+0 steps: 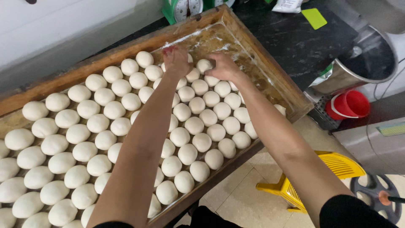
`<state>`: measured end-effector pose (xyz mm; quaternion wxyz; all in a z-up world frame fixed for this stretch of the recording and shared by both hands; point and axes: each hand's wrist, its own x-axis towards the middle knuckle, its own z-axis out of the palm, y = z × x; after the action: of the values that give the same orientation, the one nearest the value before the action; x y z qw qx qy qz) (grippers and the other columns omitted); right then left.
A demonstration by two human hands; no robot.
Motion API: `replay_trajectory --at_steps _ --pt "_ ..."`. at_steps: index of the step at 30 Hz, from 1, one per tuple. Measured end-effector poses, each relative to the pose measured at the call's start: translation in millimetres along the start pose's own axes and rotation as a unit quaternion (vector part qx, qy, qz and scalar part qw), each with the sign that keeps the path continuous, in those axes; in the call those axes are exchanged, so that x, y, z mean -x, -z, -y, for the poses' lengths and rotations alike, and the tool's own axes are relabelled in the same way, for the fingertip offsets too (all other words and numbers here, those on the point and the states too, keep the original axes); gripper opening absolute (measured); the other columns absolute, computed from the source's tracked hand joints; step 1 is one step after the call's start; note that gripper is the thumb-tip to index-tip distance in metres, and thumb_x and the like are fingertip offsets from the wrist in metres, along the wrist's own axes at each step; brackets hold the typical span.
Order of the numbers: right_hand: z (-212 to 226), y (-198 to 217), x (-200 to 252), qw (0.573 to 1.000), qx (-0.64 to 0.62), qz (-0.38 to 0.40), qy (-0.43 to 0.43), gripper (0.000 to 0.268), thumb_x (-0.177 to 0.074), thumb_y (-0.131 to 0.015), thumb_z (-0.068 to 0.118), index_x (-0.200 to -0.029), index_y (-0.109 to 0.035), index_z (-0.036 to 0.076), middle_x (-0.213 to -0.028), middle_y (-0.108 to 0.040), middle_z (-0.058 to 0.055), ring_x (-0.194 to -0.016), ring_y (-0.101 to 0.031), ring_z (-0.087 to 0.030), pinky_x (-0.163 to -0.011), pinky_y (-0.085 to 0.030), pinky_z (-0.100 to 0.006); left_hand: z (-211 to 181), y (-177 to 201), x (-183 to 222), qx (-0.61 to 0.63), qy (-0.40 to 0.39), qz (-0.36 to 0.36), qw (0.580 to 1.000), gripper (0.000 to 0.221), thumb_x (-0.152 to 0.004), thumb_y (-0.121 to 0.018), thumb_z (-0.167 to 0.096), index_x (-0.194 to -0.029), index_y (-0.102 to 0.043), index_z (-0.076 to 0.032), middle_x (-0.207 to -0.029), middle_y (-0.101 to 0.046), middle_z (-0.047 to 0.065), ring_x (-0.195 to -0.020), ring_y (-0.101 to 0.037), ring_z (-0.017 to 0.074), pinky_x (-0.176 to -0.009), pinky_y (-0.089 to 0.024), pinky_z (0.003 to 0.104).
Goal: The person takes dough balls from a wooden tray and drops them into a shaping machine, then moves the resulting shaped dough from the output plate onto a corrugated baking tray.
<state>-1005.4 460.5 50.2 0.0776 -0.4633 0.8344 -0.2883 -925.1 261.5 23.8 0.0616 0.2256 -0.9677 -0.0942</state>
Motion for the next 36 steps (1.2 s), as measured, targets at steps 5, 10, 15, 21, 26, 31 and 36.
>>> replay_trajectory --at_steps 5,10,15,21,26,31,36 --pt "9 0 -39 0.99 0.044 0.128 0.04 0.067 -0.065 -0.084 0.022 -0.129 -0.07 0.011 -0.124 -0.069 -0.02 -0.115 -0.066 -0.036 -0.101 -0.051 -0.041 5 24 44 0.342 -0.018 -0.18 0.922 0.057 -0.082 -0.082 -0.033 -0.123 -0.057 -0.002 -0.11 -0.075 0.016 -0.1 -0.074 0.0313 -0.088 -0.058 0.04" --pt "29 4 -27 0.992 0.079 0.095 0.027 0.059 -0.067 -0.086 0.022 -0.122 -0.071 0.007 -0.12 -0.07 -0.02 -0.115 -0.066 -0.037 -0.1 -0.052 -0.042 4 40 43 0.529 0.147 -0.035 0.835 0.062 -0.077 -0.08 -0.052 -0.112 -0.073 -0.001 -0.111 -0.079 0.016 -0.101 -0.076 0.0282 -0.088 -0.059 0.038" --pt "2 24 -5 0.98 -0.168 -0.065 -0.082 0.058 -0.07 -0.079 0.013 -0.126 -0.066 0.009 -0.119 -0.072 -0.011 -0.108 -0.071 -0.026 -0.095 -0.057 -0.038 -16 15 21 0.145 0.069 0.063 0.985 0.089 -0.075 -0.084 -0.069 -0.122 -0.064 0.003 -0.123 -0.068 0.023 -0.115 -0.065 0.0352 -0.097 -0.052 0.042" --pt "-78 22 -12 0.587 -0.77 -0.12 -0.22 0.022 -0.095 -0.064 0.019 -0.113 -0.065 0.006 -0.101 -0.07 -0.008 -0.089 -0.064 -0.022 -0.078 -0.05 -0.037 -27 19 41 0.022 -0.065 0.077 0.995 0.056 -0.071 -0.083 -0.042 -0.112 -0.073 -0.004 -0.119 -0.072 0.016 -0.115 -0.069 0.0313 -0.097 -0.056 0.04" --pt "-9 -32 -59 0.61 -0.757 -0.01 -0.234 0.022 -0.095 -0.061 0.021 -0.112 -0.063 0.007 -0.104 -0.069 -0.008 -0.097 -0.063 -0.024 -0.089 -0.053 -0.041 8 92 127 0.299 -0.064 -0.147 0.941 0.046 -0.073 -0.087 -0.026 -0.109 -0.07 -0.003 -0.104 -0.075 0.015 -0.097 -0.072 0.033 -0.083 -0.057 0.044" --pt "196 -112 -88 0.624 -0.747 0.114 -0.198 0.027 -0.1 -0.059 0.02 -0.121 -0.059 0.004 -0.121 -0.065 -0.012 -0.113 -0.064 -0.027 -0.108 -0.051 -0.044 143 183 243 0.567 0.045 -0.264 0.779 0.045 -0.08 -0.087 -0.031 -0.109 -0.07 -0.002 -0.102 -0.075 0.007 -0.083 -0.071 0.0179 -0.072 -0.058 0.033" --pt "447 -225 -69 0.65 -0.7 0.273 -0.118 0.037 -0.1 -0.06 0.022 -0.131 -0.058 0.002 -0.13 -0.063 -0.014 -0.12 -0.063 -0.026 -0.107 -0.054 -0.045 295 258 413 0.608 0.218 -0.373 0.666 0.051 -0.079 -0.087 -0.03 -0.114 -0.065 -0.001 -0.096 -0.074 0.012 -0.07 -0.072 0.016 -0.06 -0.058 0.03"
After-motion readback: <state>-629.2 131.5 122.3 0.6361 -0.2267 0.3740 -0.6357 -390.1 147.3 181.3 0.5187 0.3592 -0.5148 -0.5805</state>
